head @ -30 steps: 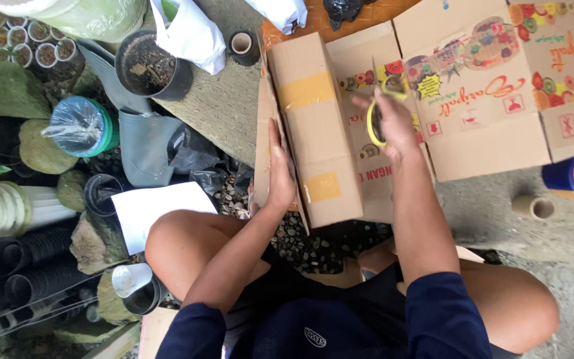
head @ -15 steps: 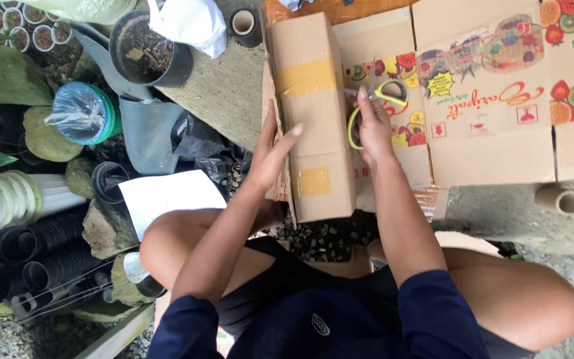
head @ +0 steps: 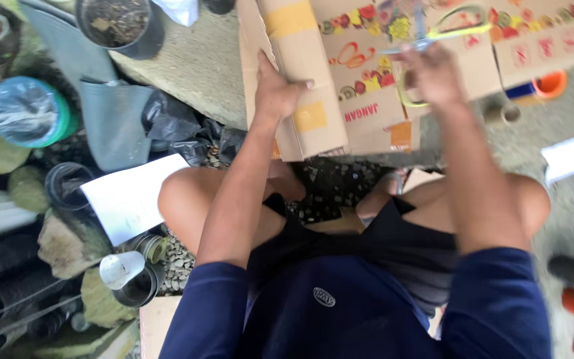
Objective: The person sits on the ground and packs green vegetables into a small cardboard box. They fold the flaps, apply packing tape to seal the box, and then place the sealed box inside a larger printed cardboard box. The person uses scissors to cut tape and a tape dispenser to apply it.
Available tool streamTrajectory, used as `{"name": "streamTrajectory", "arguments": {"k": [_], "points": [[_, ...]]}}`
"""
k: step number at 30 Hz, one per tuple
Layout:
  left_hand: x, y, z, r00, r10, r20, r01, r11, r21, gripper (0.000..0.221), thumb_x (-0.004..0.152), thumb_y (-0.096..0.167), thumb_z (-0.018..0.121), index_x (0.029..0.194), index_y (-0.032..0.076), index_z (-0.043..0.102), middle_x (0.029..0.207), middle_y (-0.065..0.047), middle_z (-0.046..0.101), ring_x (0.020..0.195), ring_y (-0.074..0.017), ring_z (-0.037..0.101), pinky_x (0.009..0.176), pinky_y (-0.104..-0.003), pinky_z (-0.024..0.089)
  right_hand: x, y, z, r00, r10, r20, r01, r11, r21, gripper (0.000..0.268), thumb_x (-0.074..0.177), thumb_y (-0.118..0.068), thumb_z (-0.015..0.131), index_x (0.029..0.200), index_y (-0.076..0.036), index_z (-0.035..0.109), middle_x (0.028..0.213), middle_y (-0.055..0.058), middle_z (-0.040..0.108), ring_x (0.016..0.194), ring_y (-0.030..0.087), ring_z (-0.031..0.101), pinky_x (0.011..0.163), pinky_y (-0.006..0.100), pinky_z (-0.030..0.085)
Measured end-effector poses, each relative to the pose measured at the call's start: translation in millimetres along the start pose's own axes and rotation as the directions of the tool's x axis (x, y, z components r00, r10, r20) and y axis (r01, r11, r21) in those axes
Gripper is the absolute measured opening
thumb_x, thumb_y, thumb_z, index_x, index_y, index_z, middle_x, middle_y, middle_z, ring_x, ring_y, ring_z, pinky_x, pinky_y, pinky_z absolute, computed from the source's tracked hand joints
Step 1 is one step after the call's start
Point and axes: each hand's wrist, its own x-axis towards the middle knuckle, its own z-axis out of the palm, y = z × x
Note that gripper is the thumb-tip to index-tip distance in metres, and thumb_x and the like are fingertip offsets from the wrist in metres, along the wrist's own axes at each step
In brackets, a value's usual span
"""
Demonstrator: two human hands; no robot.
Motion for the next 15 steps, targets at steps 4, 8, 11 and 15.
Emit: {"name": "streamTrajectory", "arguments": {"k": [4, 8, 11, 15], "points": [[-1.3, 8.9, -2.2, 0.995, -0.085, 0.060, 0.084, 0.996, 0.024, 0.135, 0.068, 0.031, 0.093, 0.157, -0.002, -0.003, 0.162, -0.030, 0.023, 0.145, -0.0396, 0.039, 0.118, -0.037, 0.036, -70.3, -17.6, -74.1, 0.993, 0.049, -0.110, -0.074, 0.967, -0.242, 0.047, 0.107, -0.044, 0.070, 0.112, 0.002, 0.064, 0.081, 0.005, 0.066, 0.073, 0.015, 0.068, 0.063, 0.033, 0.052], [-4.3, 23.7, -0.8, 0.994, -0.101, 0.042, 0.100, 0.995, 0.029, 0.142, 0.069, 0.029, 0.097, 0.157, 0.010, -0.013, 0.164, -0.031, 0.003, 0.150, -0.0469, 0.017, 0.121, -0.052, 0.021, -132.1, -14.4, -129.0, 0.995, 0.012, -0.102, -0.089, 0.598, -0.797, 0.051, 0.107, -0.053, 0.071, 0.108, -0.002, 0.073, 0.086, 0.013, 0.075, 0.075, 0.028, 0.071, 0.072, 0.043, 0.055], [-5.8, 28.7, -0.2, 0.998, -0.049, -0.040, 0.052, 0.995, 0.082, 0.148, 0.065, 0.027, 0.099, 0.156, 0.019, -0.018, 0.163, -0.032, -0.007, 0.149, -0.0535, 0.009, 0.121, -0.061, 0.015, -154.7, 5.6, -146.9, 0.995, -0.096, 0.021, 0.039, 0.189, -0.981, 0.047, 0.104, -0.055, 0.074, 0.103, -0.009, 0.077, 0.082, 0.013, 0.075, 0.077, 0.031, 0.073, 0.075, 0.043, 0.058], [-7.7, 29.1, 3.2, 0.984, 0.118, -0.132, -0.080, 0.962, 0.260, 0.148, 0.063, 0.031, 0.099, 0.157, 0.023, -0.014, 0.161, -0.036, -0.010, 0.148, -0.0593, 0.010, 0.120, -0.065, 0.018, -166.6, 13.4, -159.6, 0.995, -0.091, 0.041, 0.054, 0.148, -0.988, 0.049, 0.107, -0.058, 0.071, 0.100, -0.010, 0.074, 0.088, 0.010, 0.074, 0.079, 0.026, 0.074, 0.077, 0.038, 0.060]]}}
